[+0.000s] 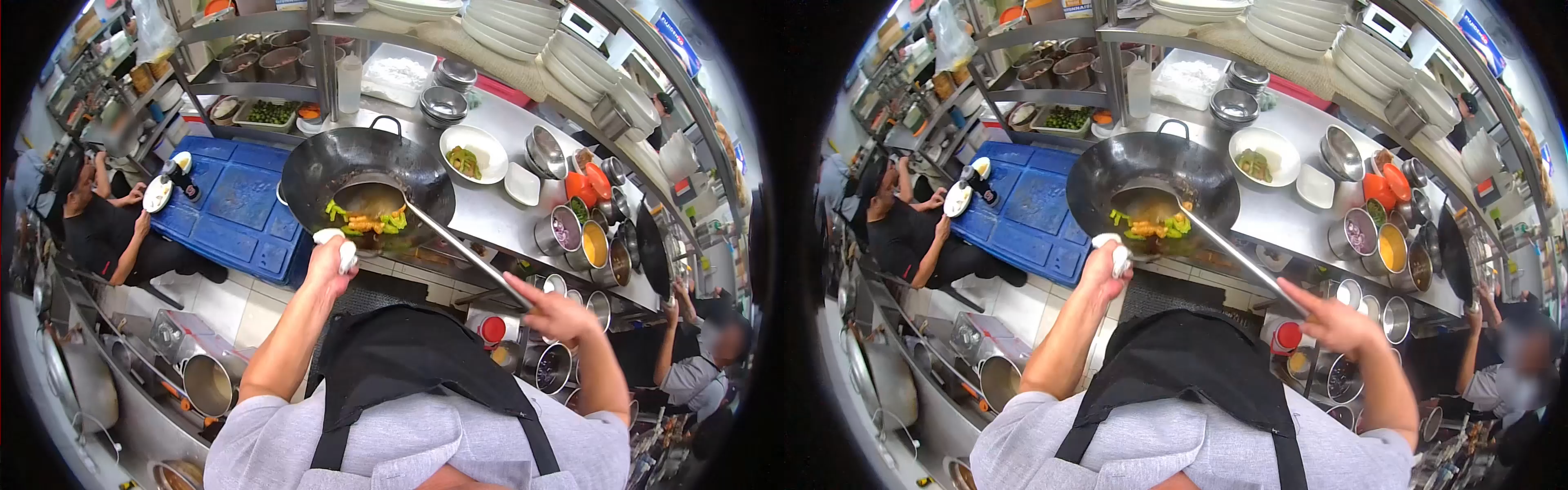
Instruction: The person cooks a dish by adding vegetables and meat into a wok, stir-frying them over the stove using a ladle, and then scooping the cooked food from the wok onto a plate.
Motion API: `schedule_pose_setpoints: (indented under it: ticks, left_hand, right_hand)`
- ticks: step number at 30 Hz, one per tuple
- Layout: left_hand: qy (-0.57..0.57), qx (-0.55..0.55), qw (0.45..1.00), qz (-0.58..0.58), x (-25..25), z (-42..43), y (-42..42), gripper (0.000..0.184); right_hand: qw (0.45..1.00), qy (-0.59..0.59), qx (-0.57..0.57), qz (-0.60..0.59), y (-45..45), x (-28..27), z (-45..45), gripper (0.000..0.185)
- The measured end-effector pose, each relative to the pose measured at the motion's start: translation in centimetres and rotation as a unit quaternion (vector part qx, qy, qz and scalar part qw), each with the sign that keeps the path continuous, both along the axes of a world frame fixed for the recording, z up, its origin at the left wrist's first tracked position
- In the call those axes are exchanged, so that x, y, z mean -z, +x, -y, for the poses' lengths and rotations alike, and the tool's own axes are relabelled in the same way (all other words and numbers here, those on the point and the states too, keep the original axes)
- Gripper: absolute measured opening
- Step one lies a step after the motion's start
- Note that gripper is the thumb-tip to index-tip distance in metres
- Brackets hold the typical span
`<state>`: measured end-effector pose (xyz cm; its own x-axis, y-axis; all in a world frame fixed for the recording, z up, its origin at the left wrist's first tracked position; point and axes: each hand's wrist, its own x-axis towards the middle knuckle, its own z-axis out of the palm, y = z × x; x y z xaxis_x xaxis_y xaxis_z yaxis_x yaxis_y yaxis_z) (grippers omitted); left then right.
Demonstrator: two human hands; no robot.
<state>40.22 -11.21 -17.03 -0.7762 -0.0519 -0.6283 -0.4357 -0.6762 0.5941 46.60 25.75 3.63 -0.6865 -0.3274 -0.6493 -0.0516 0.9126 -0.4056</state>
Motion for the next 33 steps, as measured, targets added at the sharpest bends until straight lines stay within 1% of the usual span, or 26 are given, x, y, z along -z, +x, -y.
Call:
schedule_pose_setpoints:
  ticks: [1,2,3,5,7,8,9,11,12,13,14,16,17,18,20,21,23,24,25,26,27,28,29,30,31,33]
  left_hand:
    - [0.001,-0.018,1.0,-0.006,-0.4,-0.9,-0.8,0.012]
    - [-0.018,-0.031,0.999,-0.004,-0.9,-2.2,-2.0,0.012]
    - [-0.024,-0.038,0.999,0.003,-1.1,-3.2,-2.8,0.013]
    - [0.009,-0.049,0.998,-0.023,0.1,-5.0,-2.2,0.014]
    - [0.06,-0.069,0.994,-0.057,2.3,-6.6,2.0,0.014]
    - [0.03,-0.087,0.994,-0.066,2.8,-7.9,4.9,0.008]
    - [0.039,-0.103,0.991,-0.072,2.8,-9.3,7.4,0.011]
    - [0.01,-0.078,0.993,-0.087,2.9,-11.2,9.5,0.014]
    - [0.024,-0.095,0.991,-0.093,4.7,-10.8,8.7,0.012]
    - [0.006,-0.129,0.987,-0.091,3.8,-10.8,7.5,0.008]
    - [0.001,-0.133,0.989,-0.068,3.1,-10.4,6.2,0.009]
    - [0.062,-0.108,0.99,-0.069,1.2,-9.4,4.4,0.009]
    - [0.075,-0.101,0.99,-0.069,0.7,-9.0,4.2,0.009]
    - [0.078,-0.106,0.989,-0.068,0.2,-9.1,4.7,0.009]
    - [-0.041,-0.111,0.99,-0.081,-1.5,-10.0,5.3,0.008]
    - [-0.102,-0.117,0.981,-0.12,-1.7,-11.4,6.8,0.011]
    - [-0.18,-0.236,0.937,-0.183,0.8,-15.0,8.5,0.031]
    - [-0.187,-0.197,0.939,-0.212,0.9,-15.4,8.8,0.038]
    - [-0.193,-0.158,0.938,-0.24,1.1,-15.3,9.4,0.045]
    - [-0.205,-0.175,0.946,-0.179,3.2,-14.5,8.1,0.045]
    - [-0.188,-0.204,0.944,-0.181,1.0,-13.5,7.5,0.031]
    - [-0.145,-0.141,0.966,-0.164,-0.3,-11.4,7.2,0.021]
    - [-0.101,-0.077,0.981,-0.144,-0.8,-9.6,7.5,0.012]
    - [-0.09,-0.079,0.984,-0.132,-0.7,-8.9,8.0,0.002]
    - [-0.09,-0.086,0.983,-0.133,-1.0,-8.4,8.7,0.002]
    - [-0.035,-0.092,0.995,-0.036,-1.4,-7.5,10.9,0.002]
  right_hand:
    - [0.999,0.004,-0.001,0.036,-0.6,-1.0,-1.1,0.082]
    - [0.999,0.003,-0.045,0.019,-1.5,0.1,-2.0,0.08]
    - [0.989,0.078,-0.119,-0.051,-2.4,1.1,-1.4,0.081]
    - [0.973,0.052,-0.149,-0.166,-4.9,6.5,-2.4,0.082]
    - [0.965,0.064,-0.154,-0.203,-6.8,8.4,-3.1,0.081]
    - [0.957,0.082,-0.158,-0.23,-7.2,9.0,-3.5,0.081]
    - [0.956,0.08,-0.162,-0.233,-7.3,9.3,-4.0,0.081]
    - [0.953,0.092,-0.147,-0.249,-6.7,9.7,-5.0,0.081]
    - [0.956,0.073,-0.142,-0.247,-6.3,9.7,-5.1,0.081]
    - [0.955,0.076,-0.153,-0.241,-5.9,9.9,-5.1,0.081]
    - [0.964,0.035,-0.124,-0.231,-5.8,9.9,-5.1,0.08]
    - [0.974,-0.054,-0.06,-0.213,-5.5,9.2,-4.6,0.079]
    - [0.973,-0.05,-0.067,-0.214,-4.9,8.8,-4.0,0.079]
    - [0.967,-0.08,-0.027,-0.24,-4.2,8.6,-3.1,0.079]
    - [0.946,-0.117,0.032,-0.3,-3.3,9.4,-1.1,0.08]
    - [0.943,-0.131,0.054,-0.302,-3.3,11.0,-0.4,0.083]
    - [0.935,-0.087,0.083,-0.333,-2.5,13.2,1.4,0.084]
    - [0.945,-0.072,0.069,-0.312,-2.4,14.7,1.9,0.085]
    - [0.95,-0.218,0.127,-0.185,-1.4,14.9,3.5,0.085]
    - [0.92,-0.338,0.196,-0.015,-0.3,14.4,4.6,0.081]
    - [0.847,-0.439,0.258,0.156,0.9,11.7,6.5,0.078]
    - [0.739,-0.532,0.294,0.289,0.4,12.7,7.2,0.072]
    - [0.602,-0.607,0.319,0.41,-0.1,14.1,7.9,0.067]
    - [0.468,-0.645,0.346,0.495,-0.2,14.7,9.1,0.051]
    - [0.472,-0.641,0.343,0.498,0.1,14.4,10.2,0.051]
    - [0.387,-0.643,0.401,0.526,1.9,13.4,12.1,0.039]
